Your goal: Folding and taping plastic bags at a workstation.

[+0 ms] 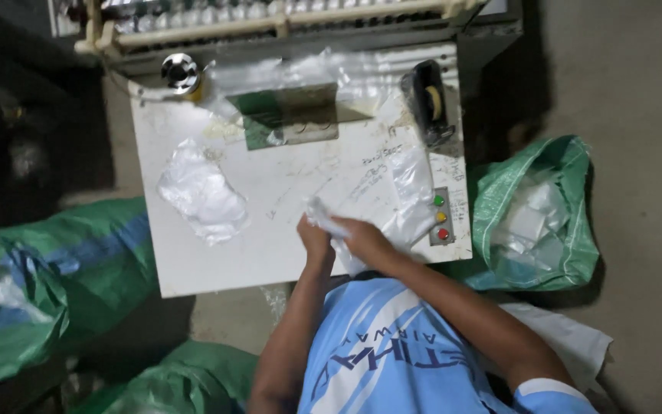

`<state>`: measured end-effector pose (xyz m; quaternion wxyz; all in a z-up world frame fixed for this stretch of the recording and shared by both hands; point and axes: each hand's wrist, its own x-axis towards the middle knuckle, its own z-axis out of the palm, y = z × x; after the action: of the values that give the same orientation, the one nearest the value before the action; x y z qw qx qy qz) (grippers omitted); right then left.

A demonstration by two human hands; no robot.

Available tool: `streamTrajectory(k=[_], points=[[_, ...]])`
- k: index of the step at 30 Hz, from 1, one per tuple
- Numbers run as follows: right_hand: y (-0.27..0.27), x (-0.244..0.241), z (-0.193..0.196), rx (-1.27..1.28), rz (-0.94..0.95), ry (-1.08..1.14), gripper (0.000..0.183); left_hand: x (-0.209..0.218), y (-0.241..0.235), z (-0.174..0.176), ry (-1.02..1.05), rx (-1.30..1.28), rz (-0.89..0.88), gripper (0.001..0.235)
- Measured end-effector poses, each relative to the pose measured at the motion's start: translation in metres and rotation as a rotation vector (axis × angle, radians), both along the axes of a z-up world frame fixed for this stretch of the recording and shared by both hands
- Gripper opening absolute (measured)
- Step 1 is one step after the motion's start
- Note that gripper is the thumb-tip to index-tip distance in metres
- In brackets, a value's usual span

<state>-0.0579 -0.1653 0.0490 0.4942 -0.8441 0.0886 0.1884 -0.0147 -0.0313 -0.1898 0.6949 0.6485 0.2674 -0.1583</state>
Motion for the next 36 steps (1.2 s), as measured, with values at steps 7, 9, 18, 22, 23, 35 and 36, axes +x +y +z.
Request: streamTrajectory(k=[7,9,18,22,23,35,36], points=[[-0.033,0.011,-0.058,-0.386,0.349,0.174,0.037,-0.014,-0.024,0.173,-0.167,0.631,-0.643,0.040],[-0.043,0.017,-0.025,-0.225,0.033,0.206,0.029,-0.022,-0.020,0.152,-0.885,0.911,-0.626,0.016],[-0.023,-0.002,-0.055,0.607,-0.309,0.237,0.024,-0.010,-0.026,0.194,-0.610,0.510,-0.480,0.013],[-0.044,-0.022,-0.130,0.556,-0.332,0.196,0.016,-0.024,-0.050,0.233,-0.559,0.373,-0.490,0.013],[-0.051,-0.017,-0.121,0.529,-0.313,0.280,0.020,-0.024,-0.051,0.228,-0.486,0.405,-0.550,0.018],[-0.055,-0.028,-0.165,0.219,-0.569,0.183,0.045,-0.050,0.008,0.091,-0.839,1.007,-1.059,0.049],[-0.048,-0.031,-0.182,0.246,-0.541,0.214,0.045,-0.052,0.015,0.085,-0.810,1.065,-1.253,0.058]])
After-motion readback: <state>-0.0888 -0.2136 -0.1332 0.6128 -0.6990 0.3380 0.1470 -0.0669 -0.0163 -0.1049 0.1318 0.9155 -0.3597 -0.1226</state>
